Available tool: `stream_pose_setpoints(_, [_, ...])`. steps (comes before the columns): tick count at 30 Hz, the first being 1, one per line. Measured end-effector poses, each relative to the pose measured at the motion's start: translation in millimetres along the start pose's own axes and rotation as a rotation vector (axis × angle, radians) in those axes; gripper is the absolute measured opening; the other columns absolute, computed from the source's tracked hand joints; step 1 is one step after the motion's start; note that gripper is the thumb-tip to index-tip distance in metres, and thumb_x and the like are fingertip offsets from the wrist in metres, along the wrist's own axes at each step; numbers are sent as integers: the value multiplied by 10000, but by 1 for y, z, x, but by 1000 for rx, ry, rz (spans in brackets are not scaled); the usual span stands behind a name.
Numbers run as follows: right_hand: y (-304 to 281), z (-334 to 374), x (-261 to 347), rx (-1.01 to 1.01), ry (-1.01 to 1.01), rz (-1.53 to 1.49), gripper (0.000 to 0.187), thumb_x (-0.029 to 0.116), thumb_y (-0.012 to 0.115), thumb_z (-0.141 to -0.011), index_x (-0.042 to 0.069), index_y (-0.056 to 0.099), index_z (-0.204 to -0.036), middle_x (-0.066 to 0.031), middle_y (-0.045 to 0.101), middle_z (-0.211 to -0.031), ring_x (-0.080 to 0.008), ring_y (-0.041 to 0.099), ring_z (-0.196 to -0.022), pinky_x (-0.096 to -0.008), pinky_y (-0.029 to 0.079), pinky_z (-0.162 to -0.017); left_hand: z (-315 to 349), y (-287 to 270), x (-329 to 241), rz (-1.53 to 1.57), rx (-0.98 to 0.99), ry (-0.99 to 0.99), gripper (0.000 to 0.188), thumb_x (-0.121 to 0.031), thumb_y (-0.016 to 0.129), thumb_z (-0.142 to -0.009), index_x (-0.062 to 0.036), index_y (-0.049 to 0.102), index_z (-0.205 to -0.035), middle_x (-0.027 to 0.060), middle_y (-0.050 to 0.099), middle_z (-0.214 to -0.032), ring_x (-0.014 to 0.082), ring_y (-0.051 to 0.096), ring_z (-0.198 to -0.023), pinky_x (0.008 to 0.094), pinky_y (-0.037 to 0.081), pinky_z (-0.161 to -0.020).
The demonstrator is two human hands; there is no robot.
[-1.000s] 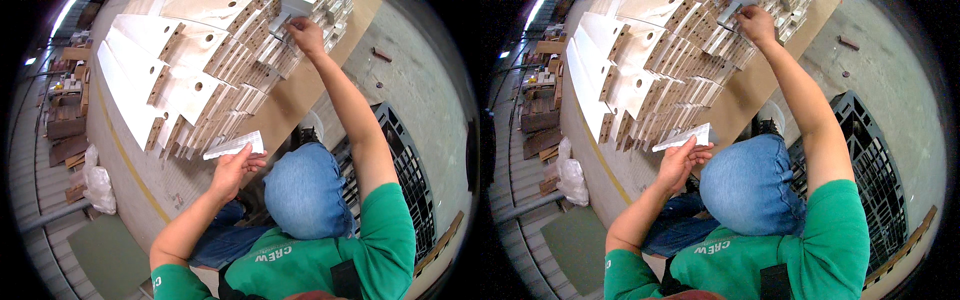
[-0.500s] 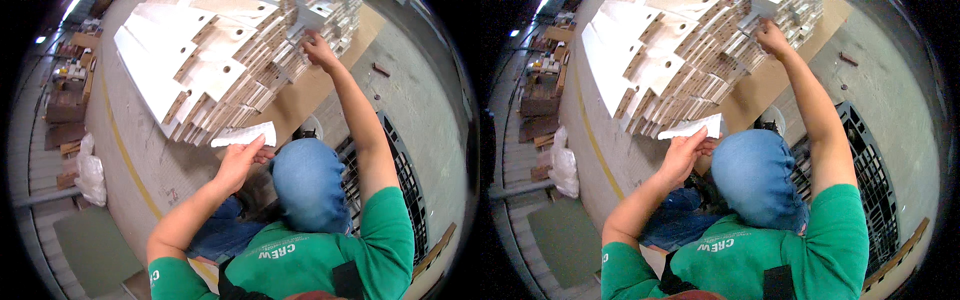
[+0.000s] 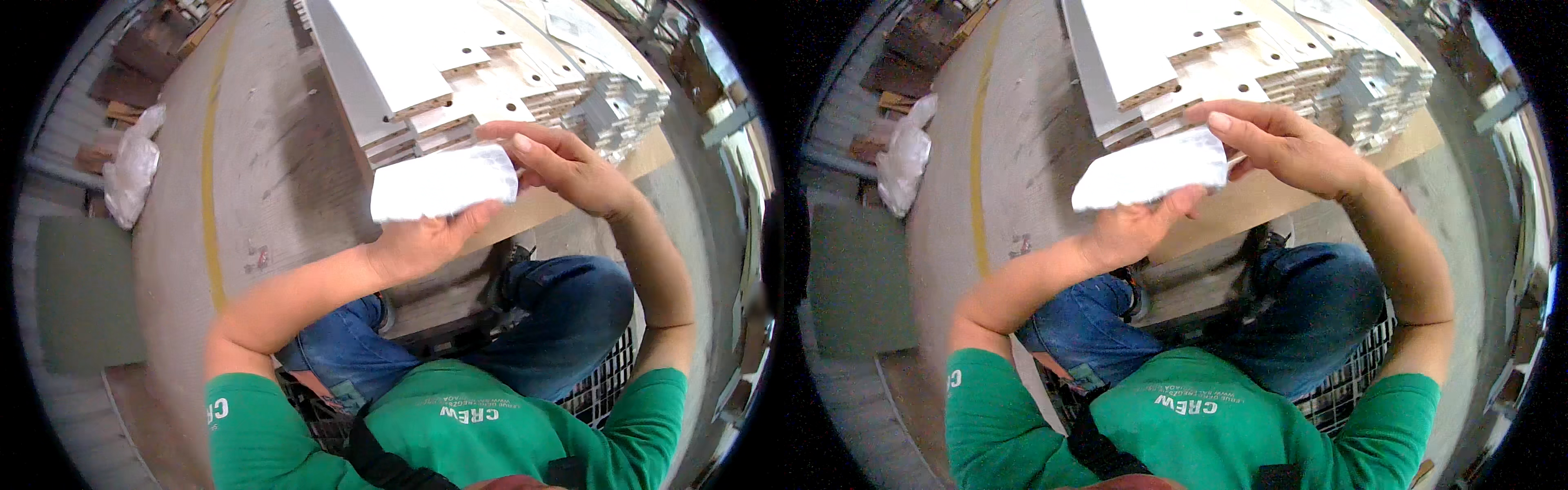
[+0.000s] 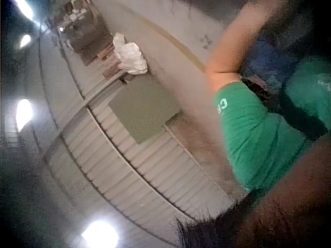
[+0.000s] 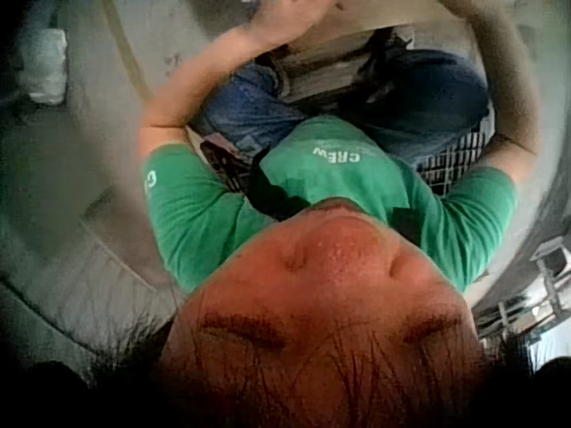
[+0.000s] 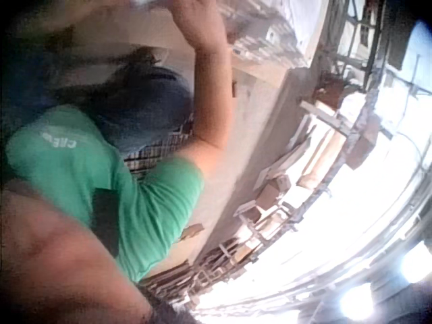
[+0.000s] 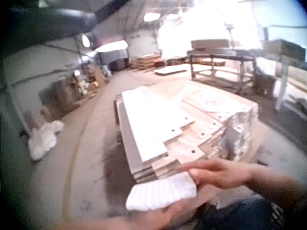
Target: The person sits on the floor in a workshop and applies small white labels to the edges of a stack of wooden planks. They peel individual labels from a sheet and press them onto the wood, repeating the process for multiple pieces.
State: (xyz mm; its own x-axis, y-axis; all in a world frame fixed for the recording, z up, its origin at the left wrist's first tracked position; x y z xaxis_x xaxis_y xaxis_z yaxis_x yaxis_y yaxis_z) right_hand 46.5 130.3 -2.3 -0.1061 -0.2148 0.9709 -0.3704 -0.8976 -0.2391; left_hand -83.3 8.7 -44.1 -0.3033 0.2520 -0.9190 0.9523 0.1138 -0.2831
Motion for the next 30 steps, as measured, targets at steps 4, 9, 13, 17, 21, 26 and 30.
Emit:
stream_pose_setpoints(4, [20,-13,-11,-162,-6,-290,239,113,600,-843,49,593,-1074,-37,607,-908,-105,574,-837,-248,478,-762,23,-24,-7,-438,194,364,587,-418,687,-746,-23,526,-1151,140,565,-1080,293,546,-1000,367,440,-852])
stream_pose_setpoints(9, [12,-1,10,-256,-281,-42,186,-37,617,-790,28,626,-964,-4,623,-872,-61,560,-821,-204,458,-729,33,-83,5,461,174,-270,926,-441,747,-668,-41,274,-1356,161,520,-1193,257,526,-1069,381,398,-933])
stream_pose_setpoints(13, [24,3,13,-310,-320,73,222,-38,639,-776,35,628,-985,2,622,-888,-54,551,-820,-204,462,-725,35,-106,-4,664,-115,-181,832,-313,652,-792,-66,147,-1406,168,519,-1201,228,526,-1066,377,409,-911])
stream_pose_setpoints(17, [35,-5,13,-274,-341,139,268,-26,654,-767,36,611,-1025,-12,627,-917,-66,556,-841,-217,466,-740,30,-91,-23,618,-181,-105,659,-70,635,-804,-41,279,-1358,134,547,-1167,167,528,-1046,302,434,-891])
stream_pose_setpoints(21, [47,-9,17,-125,-307,6,400,-16,664,-760,36,542,-1137,-57,630,-967,-90,564,-893,-244,470,-770,30,-85,-24,520,-305,-168,426,7,642,-771,-18,530,-1180,99,579,-1114,158,545,-1013,289,442,-886])
stream_pose_setpoints(26, [41,-18,9,-80,-152,-348,554,6,675,-756,44,437,-1255,-113,624,-1007,-134,577,-931,-274,471,-810,31,-83,-26,253,-323,-148,347,-6,664,-756,-19,597,-1097,87,601,-1066,142,556,-978,273,457,-853])
stream_pose_setpoints(30, [49,-21,7,-107,-194,-348,411,-9,672,-754,40,546,-1142,-62,628,-984,-121,582,-909,-259,481,-790,28,-74,-35,200,-328,-99,332,-39,690,-745,-22,616,-1068,67,621,-1025,111,561,-934,245,467,-815])
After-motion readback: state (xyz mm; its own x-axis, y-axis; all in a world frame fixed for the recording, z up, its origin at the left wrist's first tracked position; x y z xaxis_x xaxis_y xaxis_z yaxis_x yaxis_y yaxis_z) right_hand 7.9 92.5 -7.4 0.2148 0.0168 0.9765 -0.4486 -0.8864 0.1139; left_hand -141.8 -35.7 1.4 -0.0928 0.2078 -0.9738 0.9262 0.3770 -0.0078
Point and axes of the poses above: each hand's wrist, its own z-axis away from the middle knuckle, its own y-axis out of the palm, x = y × z, the point moved 3 cm from there along -z, towards the middle knuckle
